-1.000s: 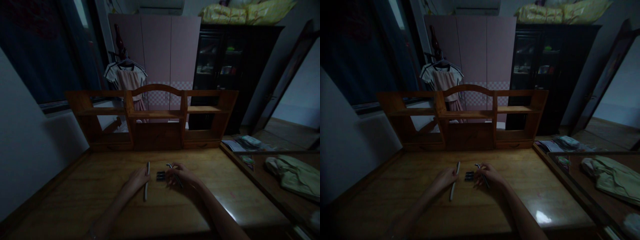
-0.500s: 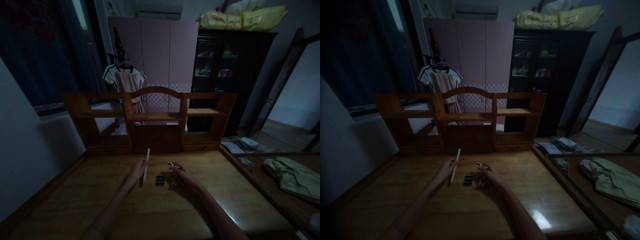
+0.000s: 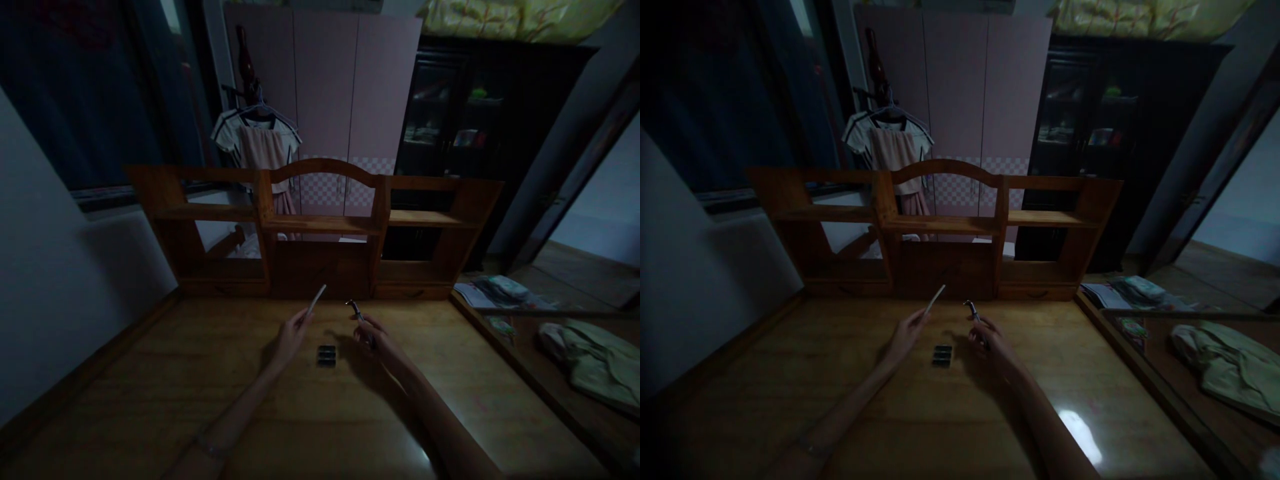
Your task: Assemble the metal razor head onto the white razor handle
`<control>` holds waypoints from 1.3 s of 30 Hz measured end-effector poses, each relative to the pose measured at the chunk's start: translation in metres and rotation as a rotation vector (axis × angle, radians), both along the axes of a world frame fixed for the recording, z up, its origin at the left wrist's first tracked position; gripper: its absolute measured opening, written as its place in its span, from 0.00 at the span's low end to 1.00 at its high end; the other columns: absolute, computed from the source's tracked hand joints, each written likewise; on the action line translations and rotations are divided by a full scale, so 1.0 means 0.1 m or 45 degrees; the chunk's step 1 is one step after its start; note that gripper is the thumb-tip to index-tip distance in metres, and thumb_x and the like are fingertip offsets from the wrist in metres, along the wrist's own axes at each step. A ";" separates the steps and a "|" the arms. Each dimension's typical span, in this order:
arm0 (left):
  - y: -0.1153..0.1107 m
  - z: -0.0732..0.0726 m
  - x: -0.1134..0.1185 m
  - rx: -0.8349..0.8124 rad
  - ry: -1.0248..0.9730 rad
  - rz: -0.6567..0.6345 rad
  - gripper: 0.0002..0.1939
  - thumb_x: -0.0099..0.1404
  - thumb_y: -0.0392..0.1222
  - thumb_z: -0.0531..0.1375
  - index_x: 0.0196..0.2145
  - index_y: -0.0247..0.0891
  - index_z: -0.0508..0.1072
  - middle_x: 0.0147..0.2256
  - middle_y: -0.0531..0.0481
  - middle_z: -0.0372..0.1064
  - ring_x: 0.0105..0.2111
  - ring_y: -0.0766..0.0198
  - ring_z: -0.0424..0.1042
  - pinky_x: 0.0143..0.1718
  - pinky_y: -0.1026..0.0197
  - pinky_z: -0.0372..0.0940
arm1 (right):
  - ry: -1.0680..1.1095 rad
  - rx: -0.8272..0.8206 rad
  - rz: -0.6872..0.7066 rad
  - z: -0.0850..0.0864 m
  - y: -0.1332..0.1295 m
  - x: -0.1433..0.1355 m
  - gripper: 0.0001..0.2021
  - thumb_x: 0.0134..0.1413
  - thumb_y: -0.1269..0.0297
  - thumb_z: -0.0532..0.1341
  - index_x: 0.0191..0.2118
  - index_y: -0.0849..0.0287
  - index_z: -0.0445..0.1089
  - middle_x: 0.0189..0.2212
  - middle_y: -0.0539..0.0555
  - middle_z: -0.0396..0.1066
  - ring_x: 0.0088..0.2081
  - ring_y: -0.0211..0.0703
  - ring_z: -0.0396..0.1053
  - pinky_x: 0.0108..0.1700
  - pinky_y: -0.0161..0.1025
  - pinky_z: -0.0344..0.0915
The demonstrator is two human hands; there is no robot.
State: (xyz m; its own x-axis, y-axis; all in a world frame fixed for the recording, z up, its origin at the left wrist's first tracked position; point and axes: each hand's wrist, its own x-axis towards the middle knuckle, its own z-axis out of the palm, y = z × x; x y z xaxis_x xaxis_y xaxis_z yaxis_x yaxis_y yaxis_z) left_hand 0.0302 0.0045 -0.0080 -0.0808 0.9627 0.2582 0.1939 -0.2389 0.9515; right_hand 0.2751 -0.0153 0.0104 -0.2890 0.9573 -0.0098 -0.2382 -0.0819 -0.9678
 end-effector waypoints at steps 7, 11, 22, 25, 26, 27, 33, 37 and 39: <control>-0.14 0.12 0.12 0.273 0.302 -0.211 0.20 0.64 0.48 0.55 0.51 0.40 0.71 0.49 0.47 0.71 0.48 0.58 0.70 0.51 0.57 0.62 | -0.083 -0.137 0.126 0.09 -0.11 -0.03 0.22 0.55 0.44 0.55 0.47 0.55 0.65 0.16 0.42 0.54 0.14 0.28 0.43 0.14 0.28 0.38; -0.17 0.13 0.10 0.266 0.448 -0.248 0.20 0.65 0.48 0.55 0.53 0.44 0.69 0.49 0.49 0.71 0.48 0.59 0.70 0.51 0.58 0.62 | -0.096 -0.075 0.185 0.09 -0.14 -0.06 0.20 0.56 0.45 0.54 0.42 0.57 0.66 0.12 0.41 0.50 0.13 0.29 0.43 0.15 0.29 0.40; -0.17 0.13 0.10 0.117 0.449 -0.164 0.19 0.65 0.48 0.54 0.51 0.44 0.71 0.48 0.51 0.72 0.47 0.57 0.71 0.49 0.58 0.63 | -0.221 0.026 0.065 0.12 -0.16 -0.07 0.21 0.56 0.45 0.54 0.38 0.60 0.68 0.14 0.43 0.51 0.15 0.30 0.47 0.17 0.32 0.41; -0.17 0.12 0.09 0.162 0.500 -0.178 0.18 0.65 0.48 0.54 0.50 0.44 0.72 0.48 0.50 0.72 0.47 0.58 0.71 0.50 0.58 0.63 | -0.246 0.033 -0.010 0.13 -0.16 -0.07 0.23 0.53 0.43 0.56 0.38 0.60 0.70 0.15 0.44 0.52 0.16 0.30 0.48 0.18 0.32 0.41; -0.16 0.10 0.09 0.162 0.524 -0.152 0.18 0.65 0.48 0.54 0.50 0.44 0.72 0.48 0.49 0.72 0.47 0.57 0.71 0.49 0.58 0.63 | -0.257 0.033 -0.038 0.13 -0.16 -0.08 0.23 0.52 0.42 0.56 0.38 0.61 0.70 0.15 0.44 0.52 0.16 0.31 0.48 0.18 0.32 0.41; -0.16 0.09 0.08 0.155 0.541 -0.119 0.18 0.65 0.49 0.54 0.50 0.44 0.73 0.48 0.49 0.72 0.47 0.57 0.71 0.49 0.58 0.63 | -0.268 0.032 -0.060 0.13 -0.15 -0.08 0.24 0.52 0.42 0.57 0.37 0.61 0.70 0.16 0.44 0.52 0.16 0.31 0.48 0.18 0.32 0.41; -0.15 0.08 0.06 0.161 0.532 -0.065 0.18 0.66 0.48 0.53 0.51 0.44 0.71 0.48 0.49 0.72 0.47 0.58 0.71 0.48 0.59 0.64 | -0.298 0.033 -0.092 0.08 -0.12 -0.07 0.24 0.51 0.42 0.57 0.37 0.60 0.71 0.16 0.45 0.53 0.18 0.32 0.51 0.19 0.32 0.44; -0.16 0.08 0.09 0.165 0.584 -0.114 0.18 0.65 0.49 0.54 0.51 0.46 0.71 0.49 0.50 0.71 0.48 0.58 0.70 0.50 0.58 0.63 | -0.320 0.055 -0.108 0.07 -0.11 -0.05 0.24 0.52 0.42 0.56 0.37 0.61 0.72 0.17 0.45 0.54 0.18 0.32 0.51 0.20 0.32 0.45; -0.15 0.07 0.09 0.137 0.588 -0.055 0.18 0.65 0.48 0.54 0.52 0.47 0.70 0.49 0.50 0.71 0.48 0.57 0.70 0.50 0.58 0.63 | -0.317 0.067 -0.111 0.08 -0.12 -0.05 0.24 0.52 0.42 0.57 0.37 0.61 0.72 0.18 0.46 0.55 0.19 0.32 0.52 0.20 0.32 0.46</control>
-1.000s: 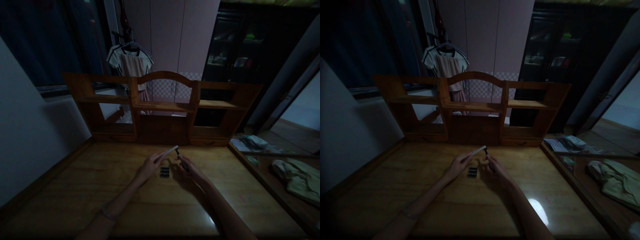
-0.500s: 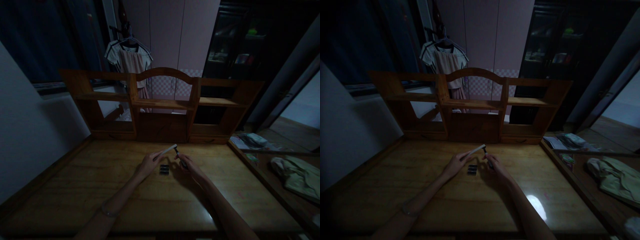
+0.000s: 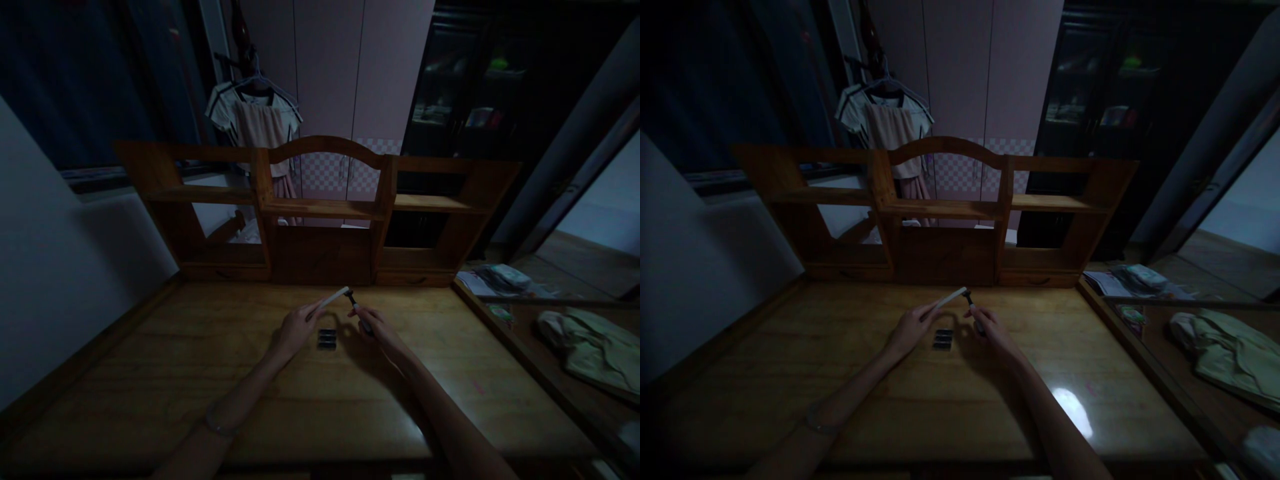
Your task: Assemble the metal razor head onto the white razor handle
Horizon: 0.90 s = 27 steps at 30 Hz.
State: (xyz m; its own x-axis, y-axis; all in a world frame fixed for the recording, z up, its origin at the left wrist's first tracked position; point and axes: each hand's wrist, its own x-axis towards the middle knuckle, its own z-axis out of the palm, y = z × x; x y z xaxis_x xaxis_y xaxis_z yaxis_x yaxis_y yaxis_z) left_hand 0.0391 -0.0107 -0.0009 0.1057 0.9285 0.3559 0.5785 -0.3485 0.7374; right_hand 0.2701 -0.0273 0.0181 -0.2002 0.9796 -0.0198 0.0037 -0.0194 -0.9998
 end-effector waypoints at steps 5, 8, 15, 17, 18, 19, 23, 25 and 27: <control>0.01 0.03 -0.01 0.032 -0.107 -0.007 0.20 0.65 0.47 0.54 0.54 0.47 0.68 0.51 0.51 0.69 0.49 0.58 0.70 0.50 0.58 0.63 | 0.027 0.006 -0.014 0.02 -0.03 -0.01 0.24 0.50 0.41 0.57 0.37 0.60 0.72 0.17 0.46 0.53 0.19 0.34 0.51 0.20 0.34 0.44; -0.02 0.07 0.01 0.040 -0.169 -0.123 0.21 0.64 0.46 0.56 0.54 0.46 0.67 0.52 0.51 0.68 0.50 0.58 0.69 0.51 0.57 0.62 | 0.012 0.002 -0.004 0.03 -0.02 -0.02 0.24 0.49 0.41 0.58 0.37 0.60 0.72 0.17 0.46 0.53 0.19 0.34 0.51 0.20 0.33 0.44; -0.03 0.10 0.01 -0.033 -0.240 -0.100 0.21 0.64 0.46 0.55 0.54 0.43 0.68 0.50 0.51 0.70 0.50 0.58 0.69 0.52 0.56 0.62 | -0.001 0.038 0.013 0.01 0.00 0.00 0.23 0.51 0.42 0.57 0.37 0.59 0.72 0.17 0.45 0.53 0.19 0.34 0.50 0.20 0.33 0.44; -0.02 0.09 0.01 0.001 -0.252 -0.156 0.21 0.64 0.46 0.55 0.54 0.44 0.67 0.52 0.52 0.68 0.51 0.59 0.68 0.53 0.56 0.61 | -0.017 0.044 -0.001 0.01 0.00 0.01 0.23 0.51 0.42 0.57 0.37 0.59 0.72 0.17 0.46 0.53 0.19 0.34 0.51 0.21 0.34 0.44; -0.02 0.08 0.01 0.009 -0.246 -0.183 0.21 0.64 0.46 0.56 0.54 0.44 0.67 0.52 0.51 0.68 0.51 0.59 0.68 0.53 0.56 0.61 | -0.022 0.044 -0.007 0.00 0.00 0.01 0.22 0.51 0.43 0.57 0.37 0.59 0.72 0.17 0.46 0.54 0.19 0.34 0.51 0.21 0.34 0.44; -0.02 0.08 0.01 0.008 -0.234 -0.197 0.21 0.64 0.46 0.56 0.54 0.44 0.68 0.52 0.51 0.68 0.51 0.59 0.69 0.53 0.56 0.61 | -0.023 0.045 -0.013 0.00 0.00 0.01 0.22 0.51 0.43 0.57 0.37 0.59 0.72 0.17 0.46 0.54 0.19 0.34 0.51 0.21 0.33 0.44; -0.02 0.07 0.02 -0.031 -0.185 -0.166 0.20 0.64 0.46 0.56 0.53 0.44 0.69 0.51 0.51 0.69 0.51 0.57 0.68 0.53 0.55 0.61 | -0.014 0.058 -0.013 0.00 0.00 0.01 0.22 0.51 0.43 0.58 0.37 0.60 0.72 0.17 0.46 0.54 0.20 0.34 0.51 0.21 0.33 0.45; -0.02 0.09 0.02 -0.037 -0.186 -0.151 0.19 0.64 0.46 0.55 0.53 0.44 0.69 0.51 0.51 0.69 0.51 0.58 0.68 0.53 0.56 0.61 | -0.018 0.066 -0.002 0.00 0.01 0.01 0.23 0.51 0.43 0.57 0.37 0.60 0.72 0.18 0.46 0.55 0.20 0.34 0.52 0.21 0.33 0.45; -0.03 0.11 0.02 -0.032 -0.189 -0.155 0.19 0.64 0.45 0.55 0.53 0.43 0.69 0.52 0.51 0.69 0.51 0.58 0.68 0.54 0.56 0.60 | -0.030 0.071 0.000 -0.01 0.02 0.02 0.22 0.52 0.43 0.57 0.37 0.60 0.72 0.18 0.46 0.55 0.20 0.33 0.52 0.21 0.32 0.45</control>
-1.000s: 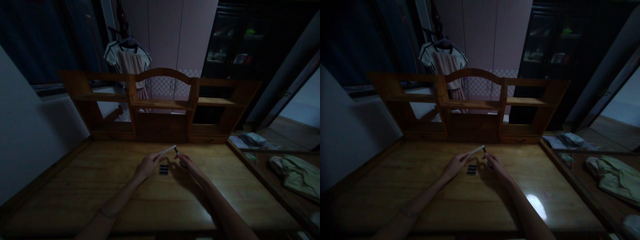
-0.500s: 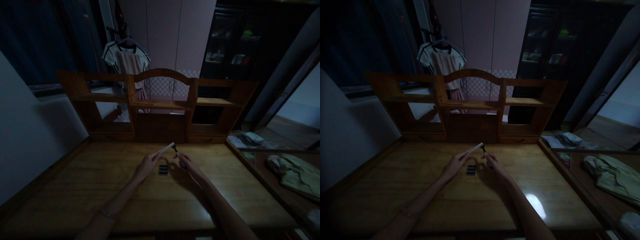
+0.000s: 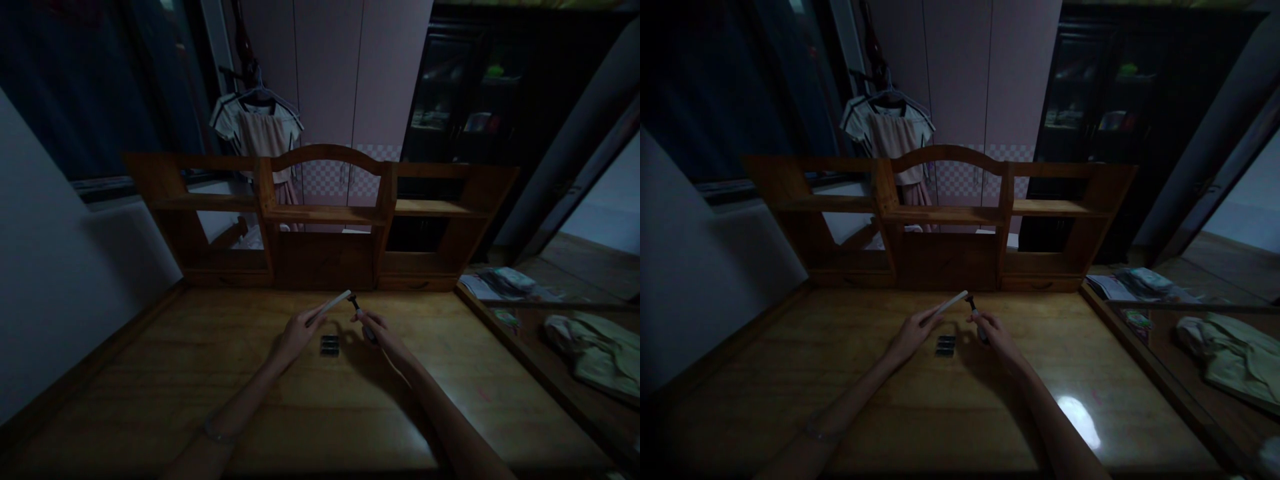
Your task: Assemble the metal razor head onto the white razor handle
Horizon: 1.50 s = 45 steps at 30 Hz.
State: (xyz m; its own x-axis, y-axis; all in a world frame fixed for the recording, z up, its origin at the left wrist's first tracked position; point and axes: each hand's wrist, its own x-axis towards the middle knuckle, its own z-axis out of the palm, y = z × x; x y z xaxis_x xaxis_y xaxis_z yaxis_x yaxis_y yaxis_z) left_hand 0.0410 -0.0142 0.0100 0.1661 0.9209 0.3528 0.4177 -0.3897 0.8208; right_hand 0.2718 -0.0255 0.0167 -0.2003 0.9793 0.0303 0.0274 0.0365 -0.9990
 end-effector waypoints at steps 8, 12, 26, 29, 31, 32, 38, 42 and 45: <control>0.08 -0.09 -0.06 -0.041 -0.038 0.090 0.19 0.65 0.48 0.55 0.52 0.43 0.70 0.49 0.51 0.71 0.48 0.58 0.71 0.50 0.57 0.63 | -0.004 -0.016 -0.007 0.05 -0.01 -0.02 0.21 0.49 0.44 0.59 0.36 0.58 0.72 0.18 0.46 0.56 0.21 0.35 0.54 0.22 0.33 0.46; 0.09 -0.09 -0.06 -0.031 -0.096 0.049 0.20 0.65 0.47 0.54 0.53 0.39 0.70 0.51 0.48 0.70 0.50 0.58 0.69 0.53 0.56 0.62 | -0.010 -0.012 -0.041 0.08 -0.02 -0.03 0.20 0.49 0.45 0.60 0.36 0.58 0.72 0.20 0.48 0.58 0.23 0.36 0.55 0.23 0.33 0.47; 0.05 -0.01 0.01 0.031 -0.006 -0.027 0.19 0.65 0.48 0.54 0.53 0.43 0.70 0.51 0.50 0.69 0.50 0.58 0.69 0.51 0.58 0.63 | 0.008 -0.025 -0.020 -0.03 0.04 -0.03 0.22 0.52 0.43 0.57 0.38 0.59 0.71 0.17 0.45 0.55 0.19 0.34 0.53 0.21 0.33 0.46; 0.08 -0.06 0.00 0.051 0.013 -0.010 0.19 0.65 0.48 0.55 0.53 0.45 0.70 0.50 0.51 0.70 0.50 0.58 0.69 0.51 0.59 0.63 | -0.005 -0.019 -0.023 -0.02 0.02 -0.04 0.22 0.52 0.43 0.57 0.38 0.59 0.71 0.17 0.45 0.55 0.19 0.33 0.53 0.21 0.32 0.46; 0.12 -0.09 -0.03 0.033 0.007 0.055 0.20 0.65 0.49 0.55 0.52 0.44 0.70 0.49 0.50 0.71 0.49 0.58 0.70 0.50 0.58 0.63 | -0.016 -0.011 -0.006 -0.02 0.01 -0.05 0.22 0.52 0.44 0.57 0.38 0.59 0.71 0.18 0.45 0.55 0.19 0.33 0.53 0.20 0.32 0.47; 0.13 -0.10 -0.04 0.023 -0.005 0.079 0.20 0.65 0.49 0.55 0.52 0.43 0.70 0.49 0.49 0.71 0.48 0.58 0.71 0.50 0.58 0.64 | -0.018 -0.004 0.005 -0.01 0.01 -0.05 0.21 0.53 0.44 0.57 0.38 0.59 0.71 0.18 0.45 0.55 0.19 0.33 0.53 0.20 0.32 0.47; 0.08 -0.08 -0.02 0.063 -0.010 -0.005 0.20 0.65 0.48 0.55 0.53 0.43 0.69 0.51 0.50 0.69 0.50 0.58 0.69 0.52 0.58 0.62 | -0.030 -0.006 0.008 -0.03 0.03 -0.03 0.21 0.52 0.44 0.57 0.38 0.59 0.71 0.17 0.45 0.55 0.18 0.33 0.54 0.19 0.32 0.47; 0.05 -0.07 -0.02 0.025 0.063 0.069 0.19 0.65 0.48 0.55 0.51 0.44 0.71 0.49 0.49 0.71 0.48 0.57 0.70 0.50 0.58 0.63 | -0.008 0.020 0.026 -0.02 0.02 -0.03 0.21 0.53 0.44 0.56 0.37 0.59 0.71 0.17 0.45 0.56 0.18 0.33 0.53 0.19 0.32 0.47; 0.07 -0.06 -0.04 0.030 0.034 0.098 0.20 0.65 0.47 0.55 0.53 0.43 0.69 0.50 0.49 0.70 0.48 0.57 0.70 0.50 0.58 0.63 | 0.011 0.029 0.062 -0.02 0.01 -0.04 0.22 0.55 0.44 0.55 0.38 0.59 0.70 0.17 0.44 0.54 0.18 0.33 0.54 0.19 0.32 0.48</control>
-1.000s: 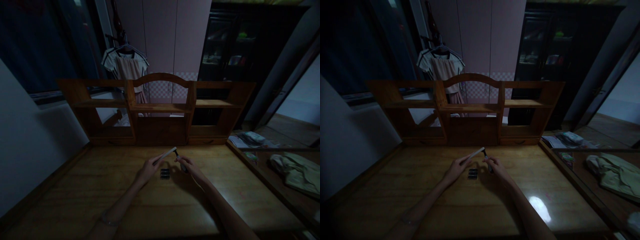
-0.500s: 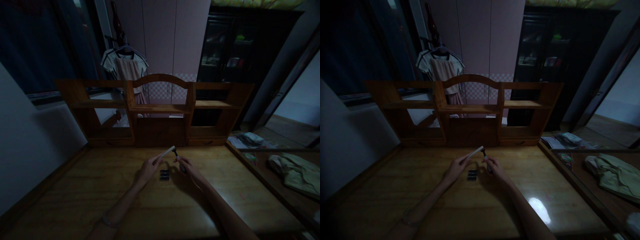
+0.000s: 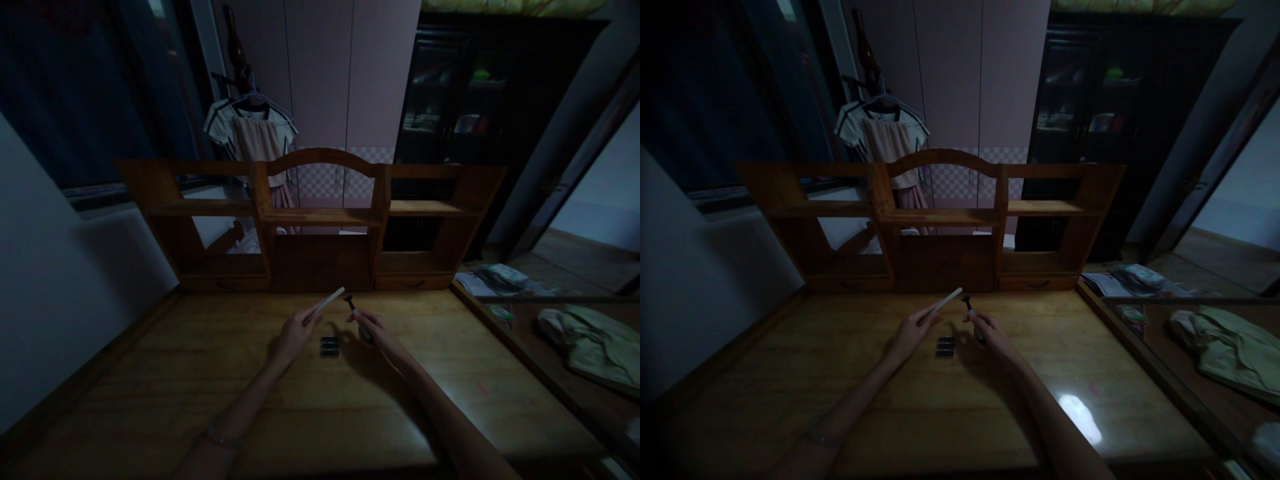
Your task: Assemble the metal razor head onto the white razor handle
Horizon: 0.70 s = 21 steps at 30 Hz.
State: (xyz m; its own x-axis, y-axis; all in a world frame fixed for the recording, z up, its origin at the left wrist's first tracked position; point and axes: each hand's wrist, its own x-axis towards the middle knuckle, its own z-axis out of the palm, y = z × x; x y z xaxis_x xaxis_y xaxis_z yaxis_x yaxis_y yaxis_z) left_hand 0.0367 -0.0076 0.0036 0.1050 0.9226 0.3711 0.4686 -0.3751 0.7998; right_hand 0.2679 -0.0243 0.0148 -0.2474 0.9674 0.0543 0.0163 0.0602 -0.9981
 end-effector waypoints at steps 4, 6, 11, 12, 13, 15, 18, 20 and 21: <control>-0.02 0.03 0.01 0.030 0.016 -0.099 0.19 0.65 0.47 0.54 0.52 0.44 0.70 0.50 0.50 0.70 0.49 0.59 0.70 0.51 0.58 0.63 | -0.009 0.014 0.015 -0.01 0.01 0.00 0.22 0.56 0.44 0.54 0.39 0.60 0.70 0.16 0.44 0.53 0.16 0.32 0.52 0.18 0.31 0.46; -0.03 0.04 0.02 0.020 0.053 -0.090 0.18 0.65 0.47 0.55 0.51 0.45 0.71 0.49 0.51 0.71 0.48 0.58 0.70 0.51 0.58 0.63 | -0.017 0.013 0.020 -0.01 0.01 0.01 0.22 0.56 0.45 0.54 0.39 0.60 0.70 0.15 0.44 0.53 0.16 0.32 0.53 0.18 0.31 0.45; -0.05 0.05 0.02 0.019 0.055 -0.024 0.18 0.66 0.47 0.53 0.52 0.44 0.70 0.48 0.50 0.72 0.47 0.59 0.71 0.49 0.59 0.64 | 0.016 -0.001 0.029 -0.02 0.02 0.01 0.21 0.57 0.45 0.52 0.39 0.60 0.69 0.14 0.43 0.53 0.15 0.32 0.52 0.17 0.32 0.45; -0.05 0.04 0.02 0.031 0.054 -0.026 0.18 0.66 0.47 0.53 0.52 0.44 0.70 0.48 0.50 0.72 0.47 0.59 0.71 0.48 0.59 0.64 | 0.022 -0.005 0.033 -0.02 0.02 0.01 0.22 0.58 0.45 0.52 0.39 0.60 0.69 0.14 0.43 0.52 0.14 0.32 0.51 0.17 0.32 0.45; -0.05 0.04 0.01 0.043 0.059 -0.030 0.18 0.66 0.47 0.53 0.52 0.44 0.70 0.48 0.50 0.72 0.47 0.59 0.71 0.49 0.59 0.64 | 0.025 -0.010 0.036 -0.02 0.02 0.01 0.22 0.58 0.45 0.52 0.39 0.60 0.69 0.13 0.43 0.52 0.14 0.32 0.51 0.16 0.32 0.45; -0.04 0.03 0.01 0.051 0.077 -0.027 0.18 0.65 0.47 0.54 0.51 0.45 0.71 0.48 0.50 0.72 0.47 0.59 0.71 0.49 0.59 0.64 | 0.027 -0.021 0.026 -0.03 0.02 0.02 0.21 0.57 0.45 0.52 0.39 0.60 0.70 0.14 0.43 0.52 0.15 0.32 0.50 0.16 0.32 0.45; -0.03 0.01 0.01 0.042 0.078 0.011 0.18 0.65 0.48 0.54 0.50 0.45 0.72 0.47 0.50 0.72 0.46 0.58 0.72 0.49 0.58 0.64 | 0.030 -0.030 0.019 -0.04 0.02 0.02 0.21 0.57 0.46 0.53 0.39 0.60 0.70 0.15 0.43 0.51 0.16 0.32 0.50 0.17 0.31 0.46; -0.01 0.00 0.01 0.043 0.038 0.032 0.18 0.65 0.49 0.54 0.50 0.44 0.72 0.47 0.50 0.72 0.46 0.58 0.72 0.49 0.58 0.64 | 0.037 -0.034 0.030 -0.05 0.03 0.02 0.21 0.57 0.46 0.53 0.39 0.60 0.70 0.15 0.43 0.50 0.16 0.32 0.49 0.17 0.31 0.45; -0.01 0.00 0.01 0.044 0.015 0.023 0.18 0.65 0.49 0.54 0.51 0.43 0.71 0.48 0.49 0.72 0.46 0.58 0.72 0.49 0.58 0.64 | 0.041 -0.036 0.032 -0.05 0.03 0.02 0.21 0.57 0.46 0.52 0.39 0.59 0.70 0.15 0.43 0.50 0.16 0.32 0.48 0.17 0.31 0.44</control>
